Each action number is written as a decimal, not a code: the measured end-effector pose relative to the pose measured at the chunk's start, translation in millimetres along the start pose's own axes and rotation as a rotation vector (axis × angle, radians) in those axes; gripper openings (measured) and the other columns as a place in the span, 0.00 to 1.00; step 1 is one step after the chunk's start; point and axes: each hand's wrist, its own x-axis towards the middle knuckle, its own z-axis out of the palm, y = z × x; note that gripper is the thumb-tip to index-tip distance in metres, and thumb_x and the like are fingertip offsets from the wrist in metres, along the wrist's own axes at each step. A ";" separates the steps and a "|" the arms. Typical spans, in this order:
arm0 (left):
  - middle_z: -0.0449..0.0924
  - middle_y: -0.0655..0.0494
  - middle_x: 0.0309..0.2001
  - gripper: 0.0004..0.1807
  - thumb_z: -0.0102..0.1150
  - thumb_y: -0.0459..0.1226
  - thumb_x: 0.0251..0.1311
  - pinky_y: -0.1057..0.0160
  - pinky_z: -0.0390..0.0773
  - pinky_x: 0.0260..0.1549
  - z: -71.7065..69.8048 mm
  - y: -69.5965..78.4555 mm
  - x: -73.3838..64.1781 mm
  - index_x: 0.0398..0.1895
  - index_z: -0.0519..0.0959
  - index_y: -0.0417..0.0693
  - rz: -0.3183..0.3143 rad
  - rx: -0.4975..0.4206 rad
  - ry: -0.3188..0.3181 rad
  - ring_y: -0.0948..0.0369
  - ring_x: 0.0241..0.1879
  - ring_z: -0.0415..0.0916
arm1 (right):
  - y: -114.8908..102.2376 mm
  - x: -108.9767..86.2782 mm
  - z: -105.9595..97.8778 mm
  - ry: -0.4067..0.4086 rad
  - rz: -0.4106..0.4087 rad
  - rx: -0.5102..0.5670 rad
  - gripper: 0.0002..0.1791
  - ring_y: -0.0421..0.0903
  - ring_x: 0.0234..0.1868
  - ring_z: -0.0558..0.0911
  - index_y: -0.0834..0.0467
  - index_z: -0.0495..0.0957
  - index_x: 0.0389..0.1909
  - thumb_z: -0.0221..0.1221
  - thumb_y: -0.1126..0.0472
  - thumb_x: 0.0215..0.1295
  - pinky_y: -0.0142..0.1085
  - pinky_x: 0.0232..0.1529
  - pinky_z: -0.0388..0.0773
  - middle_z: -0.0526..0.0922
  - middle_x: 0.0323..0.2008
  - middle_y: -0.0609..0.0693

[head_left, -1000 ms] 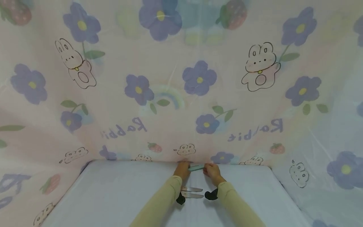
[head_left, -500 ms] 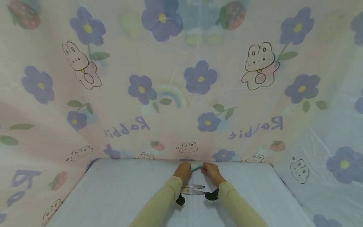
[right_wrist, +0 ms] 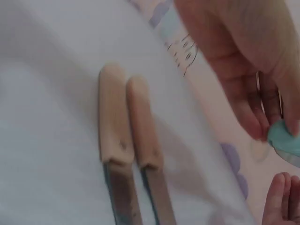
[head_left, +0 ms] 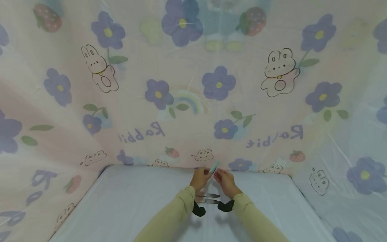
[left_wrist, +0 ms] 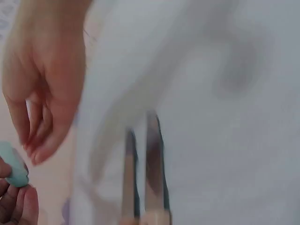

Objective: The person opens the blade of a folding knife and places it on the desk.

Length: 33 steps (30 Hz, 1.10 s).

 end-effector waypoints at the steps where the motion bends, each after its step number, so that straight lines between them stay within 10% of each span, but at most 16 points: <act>1: 0.77 0.57 0.28 0.08 0.54 0.34 0.56 0.68 0.74 0.26 -2.1 4.9 -1.4 0.36 0.77 0.38 -0.011 -0.061 0.011 0.64 0.28 0.74 | -3.6 -3.2 1.7 -0.025 0.006 0.033 0.20 0.46 0.41 0.77 0.74 0.60 0.53 0.46 0.65 0.66 0.39 0.51 0.69 0.74 0.39 0.57; 10: 0.77 0.47 0.36 0.14 0.54 0.34 0.58 0.68 0.77 0.34 -16.0 28.7 -23.6 0.44 0.73 0.32 -0.176 -0.543 -0.095 0.52 0.39 0.76 | -27.8 -35.2 8.7 -0.128 0.032 0.125 0.14 0.42 0.40 0.74 0.67 0.65 0.48 0.50 0.65 0.64 0.33 0.46 0.71 0.74 0.38 0.51; 20: 0.77 0.51 0.35 0.16 0.57 0.37 0.55 0.64 0.77 0.37 -23.3 38.3 -72.6 0.44 0.74 0.35 -0.207 -0.630 -0.146 0.52 0.40 0.76 | -14.8 -83.1 0.1 -0.189 0.062 0.102 0.16 0.41 0.39 0.73 0.68 0.64 0.48 0.50 0.62 0.64 0.31 0.44 0.72 0.73 0.39 0.51; 33: 0.77 0.51 0.35 0.21 0.61 0.38 0.51 0.65 0.77 0.36 -12.0 11.3 -130.1 0.45 0.70 0.33 -0.380 -0.702 -0.180 0.60 0.35 0.76 | 29.3 -122.2 -11.4 -0.255 0.224 0.075 0.25 0.40 0.41 0.73 0.72 0.59 0.54 0.51 0.59 0.64 0.28 0.45 0.70 0.73 0.41 0.50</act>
